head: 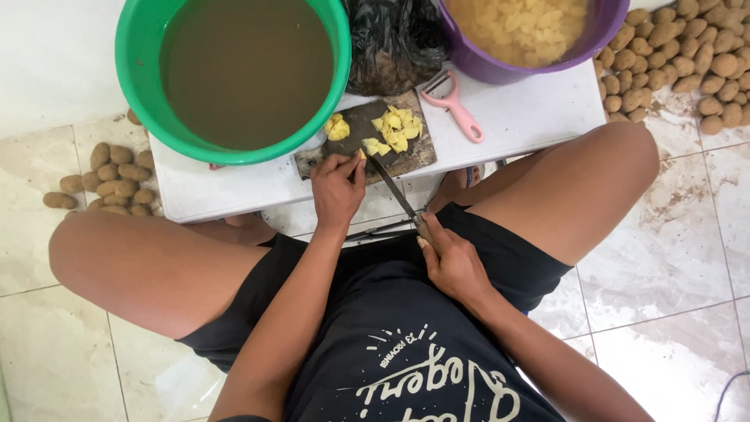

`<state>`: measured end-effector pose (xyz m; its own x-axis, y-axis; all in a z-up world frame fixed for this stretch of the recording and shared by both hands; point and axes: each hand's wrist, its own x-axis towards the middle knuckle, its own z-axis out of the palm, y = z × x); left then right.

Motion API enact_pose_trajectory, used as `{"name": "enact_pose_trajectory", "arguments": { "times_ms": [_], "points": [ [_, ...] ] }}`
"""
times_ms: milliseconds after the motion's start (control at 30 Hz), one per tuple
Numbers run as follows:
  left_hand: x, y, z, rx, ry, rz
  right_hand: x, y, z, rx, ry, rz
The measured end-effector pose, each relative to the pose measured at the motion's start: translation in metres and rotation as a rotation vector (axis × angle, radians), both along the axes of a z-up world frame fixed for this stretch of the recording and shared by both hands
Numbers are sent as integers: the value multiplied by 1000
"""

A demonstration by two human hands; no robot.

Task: Slicing a peeled potato into small pieces using a knife on a wooden cutting block while sitting on the floor.

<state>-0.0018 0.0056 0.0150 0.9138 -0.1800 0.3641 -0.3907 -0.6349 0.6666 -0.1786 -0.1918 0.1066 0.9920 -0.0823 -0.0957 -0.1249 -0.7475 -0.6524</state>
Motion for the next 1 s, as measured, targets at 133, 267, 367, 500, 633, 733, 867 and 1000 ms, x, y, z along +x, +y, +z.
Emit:
{"name": "enact_pose_trajectory", "arguments": {
  "times_ms": [133, 267, 367, 500, 633, 733, 867, 1000],
  "points": [
    [-2, -3, 10, -27, -3, 5, 1, 10, 4, 1, -42, -21],
    [-2, -3, 14, -18, -7, 11, 2, 16, 1, -14, -107, 0],
    [-1, -4, 14, -22, -6, 1, 3, 15, -1, -21, -121, 19],
    [-3, -4, 20, -27, -5, 0, 3, 16, -6, -52, -135, 50],
    [-3, -3, 15, -21, -10, 8, 1, 14, -25, -144, -159, 67],
    [-5, -3, 16, -24, -3, 2, 0, 17, -29, -226, -174, 94],
    [-6, -3, 12, -17, -12, 8, 4, 18, -47, -297, -203, 116],
    [-3, -3, 14, -33, -22, 5, 20, 22, -63, -362, -208, 131]
  ]
}}
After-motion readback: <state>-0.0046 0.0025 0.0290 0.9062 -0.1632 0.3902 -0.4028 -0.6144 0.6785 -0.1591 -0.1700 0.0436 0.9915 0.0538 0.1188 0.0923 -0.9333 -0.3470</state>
